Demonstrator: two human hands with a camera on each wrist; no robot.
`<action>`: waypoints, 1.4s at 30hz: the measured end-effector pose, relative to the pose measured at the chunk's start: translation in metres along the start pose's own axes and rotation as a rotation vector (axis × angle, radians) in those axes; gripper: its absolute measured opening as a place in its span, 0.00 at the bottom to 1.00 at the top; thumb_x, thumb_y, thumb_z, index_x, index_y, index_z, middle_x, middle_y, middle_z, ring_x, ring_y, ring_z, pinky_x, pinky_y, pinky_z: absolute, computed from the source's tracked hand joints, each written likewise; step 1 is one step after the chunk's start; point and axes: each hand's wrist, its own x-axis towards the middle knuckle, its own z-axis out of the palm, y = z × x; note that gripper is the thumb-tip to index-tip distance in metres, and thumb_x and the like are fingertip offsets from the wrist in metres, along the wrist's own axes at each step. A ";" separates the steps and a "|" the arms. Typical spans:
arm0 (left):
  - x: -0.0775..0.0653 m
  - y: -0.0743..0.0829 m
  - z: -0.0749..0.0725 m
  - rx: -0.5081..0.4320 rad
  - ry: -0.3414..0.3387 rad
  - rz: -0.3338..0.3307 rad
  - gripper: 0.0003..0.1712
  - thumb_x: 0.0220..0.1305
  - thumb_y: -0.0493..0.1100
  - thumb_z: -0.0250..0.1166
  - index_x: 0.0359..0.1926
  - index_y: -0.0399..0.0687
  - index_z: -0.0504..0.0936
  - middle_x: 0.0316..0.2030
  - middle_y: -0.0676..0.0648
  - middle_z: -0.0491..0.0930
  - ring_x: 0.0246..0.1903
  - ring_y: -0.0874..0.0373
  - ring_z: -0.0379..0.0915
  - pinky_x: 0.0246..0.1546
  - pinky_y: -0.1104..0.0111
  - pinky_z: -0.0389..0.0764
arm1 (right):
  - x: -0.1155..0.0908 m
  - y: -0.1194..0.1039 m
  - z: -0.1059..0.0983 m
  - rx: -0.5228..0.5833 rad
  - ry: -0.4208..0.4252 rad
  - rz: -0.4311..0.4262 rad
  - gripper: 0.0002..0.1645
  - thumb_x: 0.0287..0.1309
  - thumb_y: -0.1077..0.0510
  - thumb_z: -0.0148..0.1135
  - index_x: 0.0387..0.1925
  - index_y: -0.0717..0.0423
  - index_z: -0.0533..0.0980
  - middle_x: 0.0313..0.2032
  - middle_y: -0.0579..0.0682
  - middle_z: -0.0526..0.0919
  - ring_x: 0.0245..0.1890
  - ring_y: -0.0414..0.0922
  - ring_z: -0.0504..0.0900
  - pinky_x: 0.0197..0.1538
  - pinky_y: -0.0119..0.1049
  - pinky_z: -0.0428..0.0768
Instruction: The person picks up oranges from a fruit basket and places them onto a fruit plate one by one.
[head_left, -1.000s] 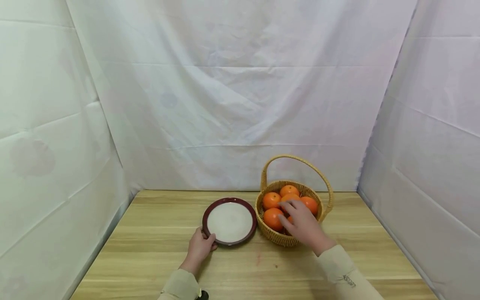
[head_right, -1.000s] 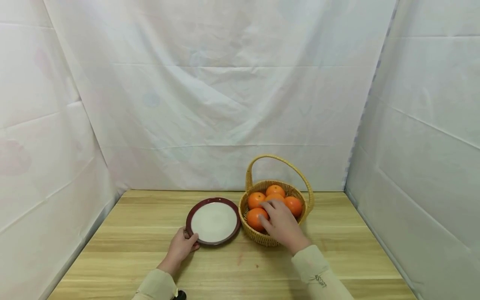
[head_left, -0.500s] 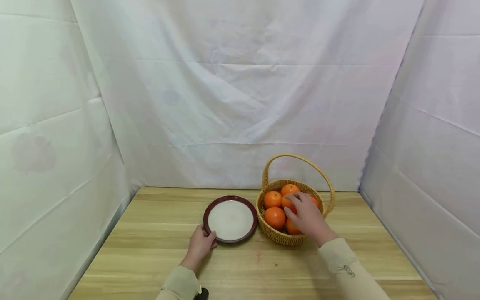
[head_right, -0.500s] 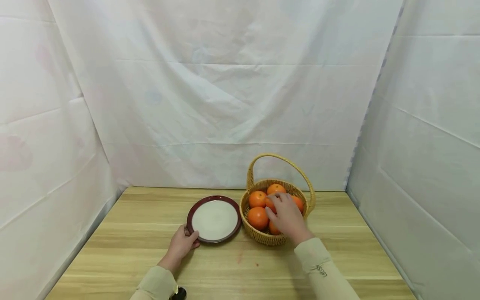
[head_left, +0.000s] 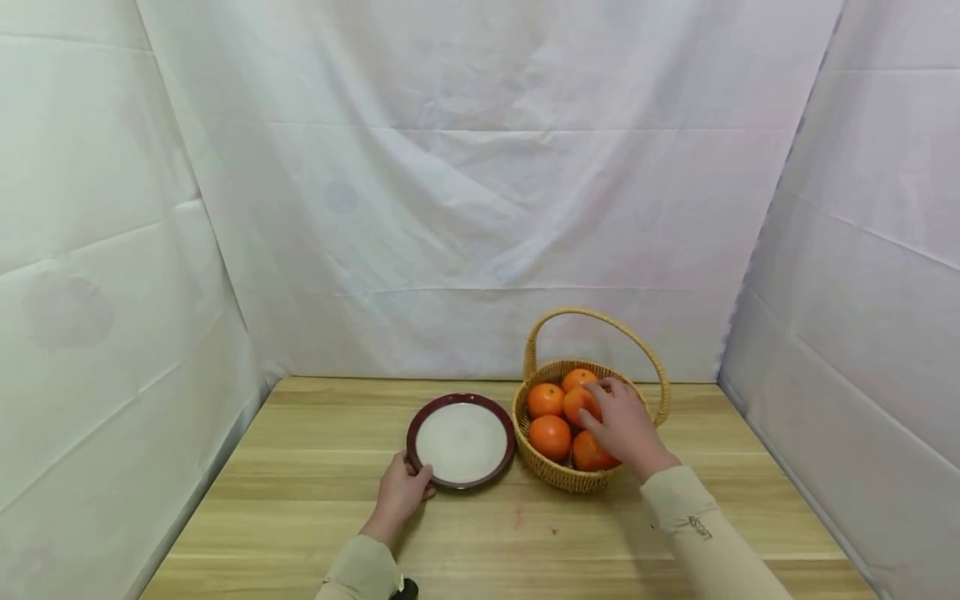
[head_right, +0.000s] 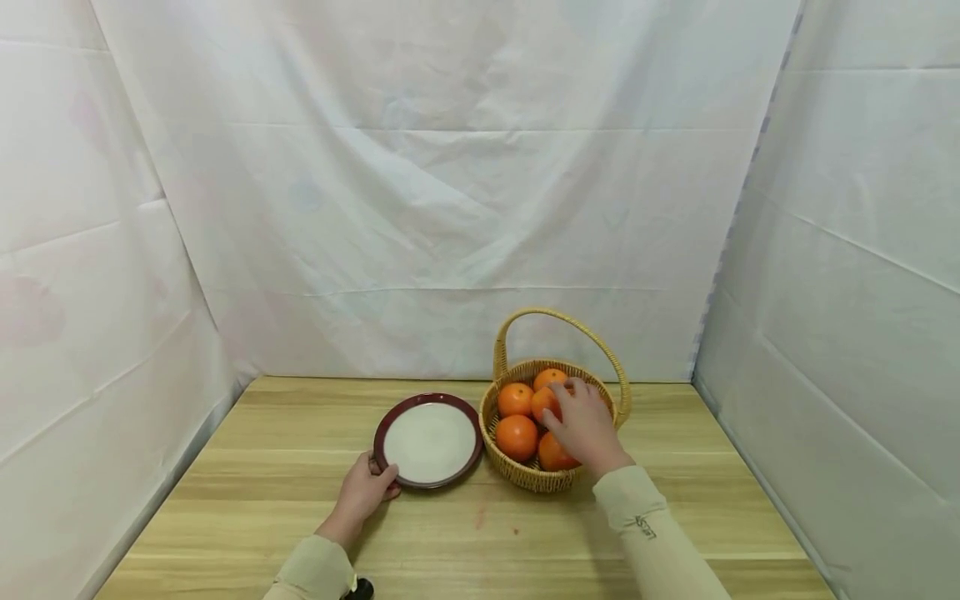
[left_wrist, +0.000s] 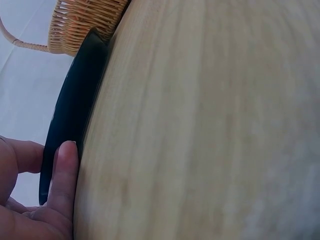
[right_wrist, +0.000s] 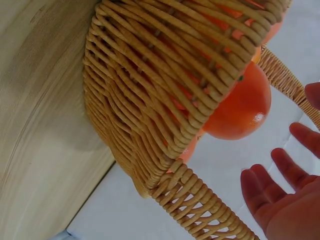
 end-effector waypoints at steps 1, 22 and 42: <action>0.000 0.000 0.000 0.006 -0.001 0.002 0.34 0.61 0.37 0.58 0.64 0.32 0.54 0.33 0.38 0.74 0.22 0.59 0.75 0.24 0.70 0.81 | 0.000 0.001 0.000 -0.007 -0.001 0.008 0.29 0.56 0.47 0.58 0.58 0.53 0.69 0.52 0.62 0.66 0.52 0.62 0.64 0.54 0.60 0.65; 0.002 0.001 -0.001 -0.009 0.015 0.030 0.34 0.60 0.37 0.58 0.63 0.31 0.55 0.31 0.40 0.73 0.21 0.59 0.75 0.23 0.70 0.81 | 0.024 -0.002 -0.003 0.078 -0.143 0.222 0.38 0.60 0.38 0.48 0.47 0.73 0.70 0.45 0.68 0.73 0.45 0.60 0.73 0.49 0.55 0.72; -0.002 -0.001 -0.011 -0.026 0.026 0.046 0.33 0.61 0.36 0.57 0.63 0.29 0.54 0.30 0.39 0.73 0.20 0.58 0.75 0.22 0.70 0.81 | 0.041 -0.007 0.009 0.138 -0.288 0.329 0.34 0.60 0.36 0.45 0.32 0.64 0.76 0.39 0.63 0.77 0.40 0.58 0.75 0.43 0.52 0.74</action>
